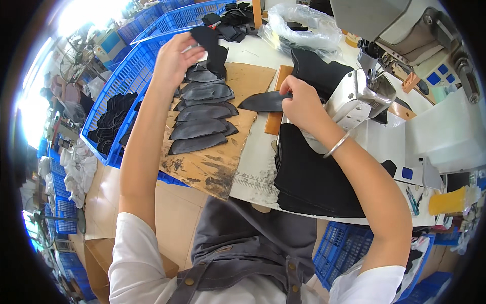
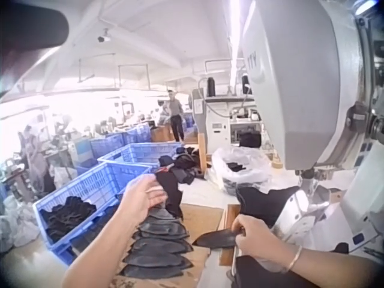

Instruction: Manually align and prepare shoe upper components for stitching at a workstation.

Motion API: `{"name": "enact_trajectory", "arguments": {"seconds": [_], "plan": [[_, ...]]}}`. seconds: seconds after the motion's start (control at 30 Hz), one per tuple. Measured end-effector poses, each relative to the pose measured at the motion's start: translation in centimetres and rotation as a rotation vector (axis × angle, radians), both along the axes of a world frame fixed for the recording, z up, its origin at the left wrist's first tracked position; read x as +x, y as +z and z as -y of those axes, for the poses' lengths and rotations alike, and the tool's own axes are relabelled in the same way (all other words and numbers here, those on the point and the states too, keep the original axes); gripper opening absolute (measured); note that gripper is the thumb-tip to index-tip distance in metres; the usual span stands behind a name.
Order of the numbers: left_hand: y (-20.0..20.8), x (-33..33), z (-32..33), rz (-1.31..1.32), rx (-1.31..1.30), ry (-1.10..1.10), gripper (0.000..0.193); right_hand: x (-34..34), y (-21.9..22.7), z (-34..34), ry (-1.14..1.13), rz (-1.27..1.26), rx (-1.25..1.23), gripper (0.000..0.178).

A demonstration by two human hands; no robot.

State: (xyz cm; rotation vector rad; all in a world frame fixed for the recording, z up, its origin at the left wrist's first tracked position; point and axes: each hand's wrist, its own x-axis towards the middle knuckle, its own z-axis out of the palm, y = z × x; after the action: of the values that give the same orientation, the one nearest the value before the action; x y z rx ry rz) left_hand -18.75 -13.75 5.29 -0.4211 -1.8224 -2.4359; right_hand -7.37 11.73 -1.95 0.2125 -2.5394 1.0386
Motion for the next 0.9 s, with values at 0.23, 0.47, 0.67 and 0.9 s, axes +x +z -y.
{"name": "enact_trajectory", "arguments": {"seconds": [0.23, 0.47, 0.67, 0.9], "plan": [[-2.8, 1.0, -5.9, -0.217, -0.561, -0.298, 0.026, 2.6, 2.3, -1.2, 0.056, 0.237, -0.232, 0.019], [-6.4, 4.2, -10.9, -0.703, -1.419, -0.212, 0.019, 8.0, 4.1, 0.4, 0.035, 0.106, -0.276, 0.015], [-8.7, 2.8, -11.1, -0.678, -0.941, -0.054, 0.016, 2.7, 2.6, 1.0, 0.172, 0.254, 0.273, 0.028], [-7.5, 0.7, -9.9, -0.199, -0.604, -0.205, 0.021, -0.3, -0.1, 4.6, 0.037, 0.021, 0.814, 0.033]]}}
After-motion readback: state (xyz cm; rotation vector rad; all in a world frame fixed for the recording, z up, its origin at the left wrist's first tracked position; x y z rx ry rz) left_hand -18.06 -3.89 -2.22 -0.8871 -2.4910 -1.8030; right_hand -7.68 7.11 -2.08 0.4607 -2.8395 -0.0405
